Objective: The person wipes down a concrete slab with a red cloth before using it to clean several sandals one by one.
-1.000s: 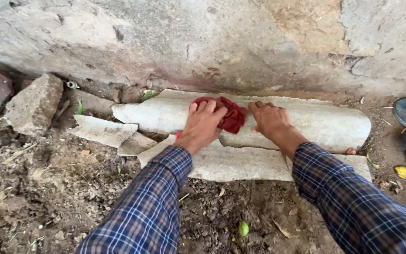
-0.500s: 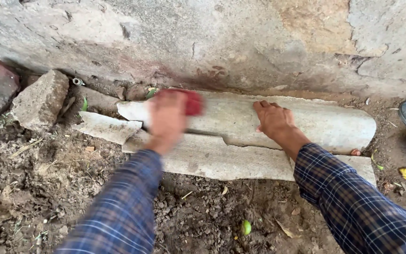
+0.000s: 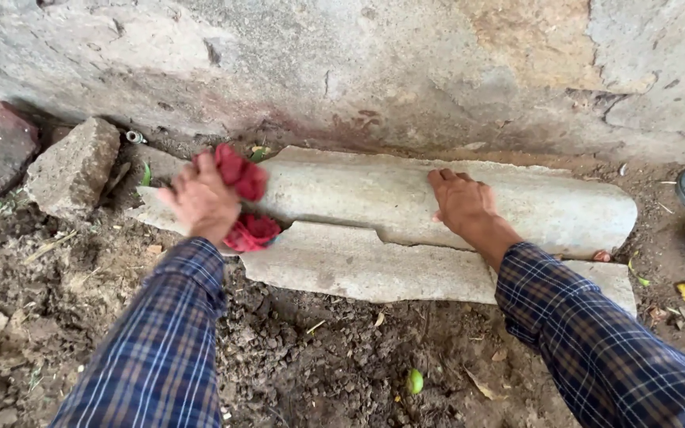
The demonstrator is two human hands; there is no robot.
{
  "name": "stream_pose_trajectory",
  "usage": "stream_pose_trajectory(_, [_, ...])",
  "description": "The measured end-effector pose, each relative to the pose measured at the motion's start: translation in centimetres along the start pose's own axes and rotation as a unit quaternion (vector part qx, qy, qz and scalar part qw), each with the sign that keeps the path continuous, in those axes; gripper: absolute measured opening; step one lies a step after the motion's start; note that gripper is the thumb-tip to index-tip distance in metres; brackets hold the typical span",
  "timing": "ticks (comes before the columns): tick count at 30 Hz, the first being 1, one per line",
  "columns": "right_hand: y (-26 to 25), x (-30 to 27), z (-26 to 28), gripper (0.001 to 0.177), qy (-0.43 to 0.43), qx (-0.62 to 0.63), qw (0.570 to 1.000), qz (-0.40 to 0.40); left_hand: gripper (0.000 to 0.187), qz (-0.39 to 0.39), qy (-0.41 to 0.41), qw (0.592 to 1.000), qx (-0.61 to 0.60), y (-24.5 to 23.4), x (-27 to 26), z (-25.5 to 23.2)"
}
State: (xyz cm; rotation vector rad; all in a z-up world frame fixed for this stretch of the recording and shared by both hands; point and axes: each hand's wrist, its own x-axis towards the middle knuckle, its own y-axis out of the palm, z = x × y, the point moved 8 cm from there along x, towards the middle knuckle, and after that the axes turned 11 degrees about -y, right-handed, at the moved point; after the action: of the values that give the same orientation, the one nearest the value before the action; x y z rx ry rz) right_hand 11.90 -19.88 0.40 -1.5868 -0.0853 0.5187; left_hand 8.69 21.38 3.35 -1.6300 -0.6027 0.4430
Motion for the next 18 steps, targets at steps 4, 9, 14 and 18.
stream_pose_trajectory(4, [-0.1, 0.2, -0.1, 0.069, -0.004, -0.009, 1.000, -0.018, 0.058, -0.004, 0.170, 0.980, -0.107, 1.0, -6.0, -10.3])
stream_pose_trajectory(9, [-0.5, -0.2, 0.1, 0.066, 0.009, 0.010, 1.000, -0.017, 0.059, -0.028, 0.415, 0.897, -0.151, 2.9, -13.4, -18.8])
stream_pose_trajectory(14, [0.0, -0.1, -0.2, 0.069, -0.001, 0.016, 1.000, -0.018, 0.028, 0.011, 0.309, 0.948, -0.079, 5.7, -5.9, -13.4])
stream_pose_trajectory(18, [0.0, 0.0, -0.3, 0.070, 0.015, 0.019, 1.000, -0.003, 0.062, -0.110, 0.219, 0.969, 0.005, 4.4, 0.4, -7.9])
